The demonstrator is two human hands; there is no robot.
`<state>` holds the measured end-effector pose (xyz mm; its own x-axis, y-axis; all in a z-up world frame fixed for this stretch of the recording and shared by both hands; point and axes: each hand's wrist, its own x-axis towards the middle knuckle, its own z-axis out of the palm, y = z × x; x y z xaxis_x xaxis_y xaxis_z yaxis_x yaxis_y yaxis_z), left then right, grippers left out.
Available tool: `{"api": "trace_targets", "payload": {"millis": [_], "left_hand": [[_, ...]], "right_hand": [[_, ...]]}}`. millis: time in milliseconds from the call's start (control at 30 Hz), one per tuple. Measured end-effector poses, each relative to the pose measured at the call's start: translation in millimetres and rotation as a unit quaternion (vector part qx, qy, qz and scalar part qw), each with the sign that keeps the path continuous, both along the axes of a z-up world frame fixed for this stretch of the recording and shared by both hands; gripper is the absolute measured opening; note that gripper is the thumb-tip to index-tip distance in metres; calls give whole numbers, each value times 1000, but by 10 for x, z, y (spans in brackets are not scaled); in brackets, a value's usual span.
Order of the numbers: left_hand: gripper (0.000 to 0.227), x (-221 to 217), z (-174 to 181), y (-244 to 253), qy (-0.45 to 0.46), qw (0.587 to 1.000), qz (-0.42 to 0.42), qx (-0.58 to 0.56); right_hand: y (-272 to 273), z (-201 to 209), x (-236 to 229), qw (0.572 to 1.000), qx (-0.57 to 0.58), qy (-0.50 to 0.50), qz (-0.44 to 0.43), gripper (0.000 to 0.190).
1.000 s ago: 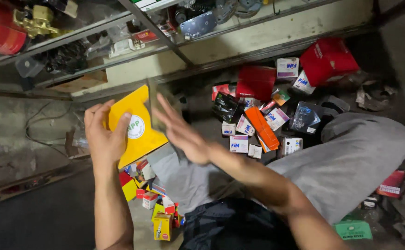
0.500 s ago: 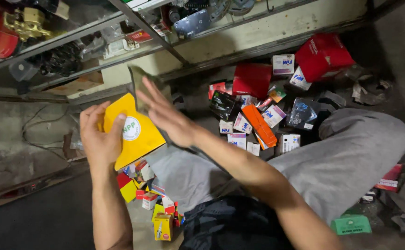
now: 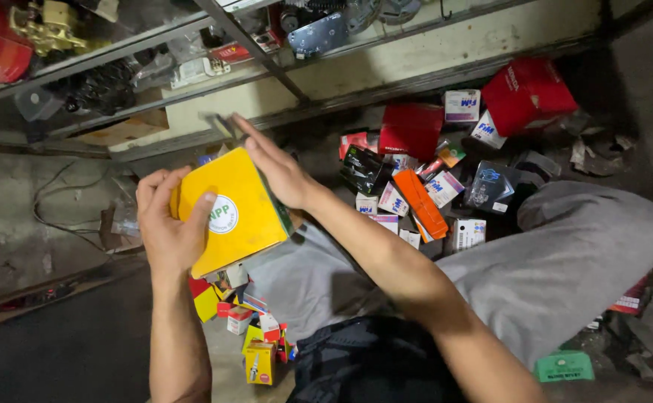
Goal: The person sits on the floor and scrubs the exterior of a yellow box with a green abrasive pad. They then place the yellow box on a shelf and pick up a red box, scrubbing its surfaces with the same pad. Finally, they place the red box on the shelf.
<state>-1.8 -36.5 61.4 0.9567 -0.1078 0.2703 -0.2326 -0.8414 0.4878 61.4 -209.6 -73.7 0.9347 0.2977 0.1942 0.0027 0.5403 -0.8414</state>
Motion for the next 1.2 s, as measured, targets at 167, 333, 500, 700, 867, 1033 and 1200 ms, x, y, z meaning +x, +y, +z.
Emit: {"api": "trace_targets", "payload": {"millis": [167,333,500,700,867,1033,1200], "left_hand": [[43,-11,-4,-6,23,1000,7,-18],[42,-63,-29,5,23,999,30,-31],[40,-46,-58,22,24,997,47,-52],[37,-53,-100,87,10,996,69,-61],[34,-67,-85,-79,-2,992,108,-61],[33,-144,-159,-32,-25,993,113,-39],[35,-190,-214,-65,-33,986,108,-120]], "right_hand": [[212,-700,-105,988,100,117,12,56],[271,-689,-169,974,148,169,-19,46],[-168,392,-364,987,-90,-107,-78,44],[-528,435,-1032,982,-108,-153,-2,49],[-382,-103,-971,996,-3,-86,-16,53],[-294,-111,-271,989,-62,-128,49,55],[-9,-187,225,992,-17,-44,115,61]]}}
